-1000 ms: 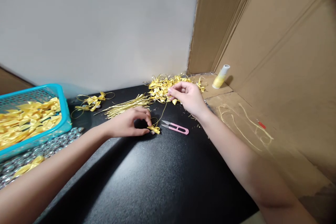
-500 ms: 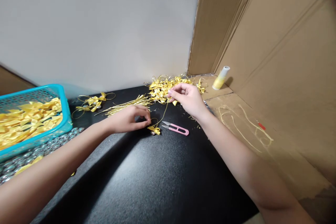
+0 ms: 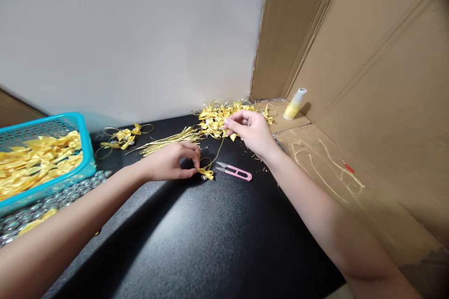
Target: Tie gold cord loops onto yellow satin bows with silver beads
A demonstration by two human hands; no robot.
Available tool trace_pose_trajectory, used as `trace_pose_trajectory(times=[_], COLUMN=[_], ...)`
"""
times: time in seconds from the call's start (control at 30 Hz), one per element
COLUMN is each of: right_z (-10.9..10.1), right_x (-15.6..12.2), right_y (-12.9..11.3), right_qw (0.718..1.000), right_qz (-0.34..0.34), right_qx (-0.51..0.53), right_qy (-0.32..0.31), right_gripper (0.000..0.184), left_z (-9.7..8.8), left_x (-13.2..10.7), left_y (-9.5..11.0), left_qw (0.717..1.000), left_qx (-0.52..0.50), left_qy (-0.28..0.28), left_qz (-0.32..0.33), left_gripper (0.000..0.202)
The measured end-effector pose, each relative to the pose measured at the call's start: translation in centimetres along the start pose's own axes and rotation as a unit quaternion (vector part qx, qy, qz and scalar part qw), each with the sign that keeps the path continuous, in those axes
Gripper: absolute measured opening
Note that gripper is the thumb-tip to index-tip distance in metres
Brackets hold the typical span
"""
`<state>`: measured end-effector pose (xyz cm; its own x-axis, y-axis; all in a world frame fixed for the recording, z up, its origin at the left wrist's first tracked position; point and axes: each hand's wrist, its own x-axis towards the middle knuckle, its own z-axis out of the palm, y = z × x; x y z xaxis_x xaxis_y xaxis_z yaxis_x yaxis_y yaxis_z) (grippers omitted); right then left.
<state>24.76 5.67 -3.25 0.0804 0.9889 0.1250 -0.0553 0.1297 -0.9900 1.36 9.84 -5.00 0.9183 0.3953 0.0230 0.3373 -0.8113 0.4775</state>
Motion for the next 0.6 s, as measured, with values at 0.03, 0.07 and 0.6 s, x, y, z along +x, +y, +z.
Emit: trace_pose_trajectory(times=[0.03,0.07,0.6], right_z=[0.0,0.0,-0.2], right_x=[0.0,0.0,0.2], right_y=[0.0,0.0,0.2], right_qw=[1.000,1.000,1.000], right_qz=[0.000,-0.001,-0.017], right_qx=[0.001,0.002,0.000], right_qy=[0.000,-0.001,-0.007], right_gripper=[0.017,0.017,0.017], left_z=[-0.1,-0.1,-0.1], left_x=[0.0,0.1,1.6], left_y=[0.0,-0.1,-0.1], left_qw=[1.000,1.000,0.994], left_qx=[-0.001,-0.001,-0.040], left_qy=[-0.001,-0.004,-0.009], left_qz=[0.001,0.000,-0.102], left_gripper=[0.009,0.010,0.023])
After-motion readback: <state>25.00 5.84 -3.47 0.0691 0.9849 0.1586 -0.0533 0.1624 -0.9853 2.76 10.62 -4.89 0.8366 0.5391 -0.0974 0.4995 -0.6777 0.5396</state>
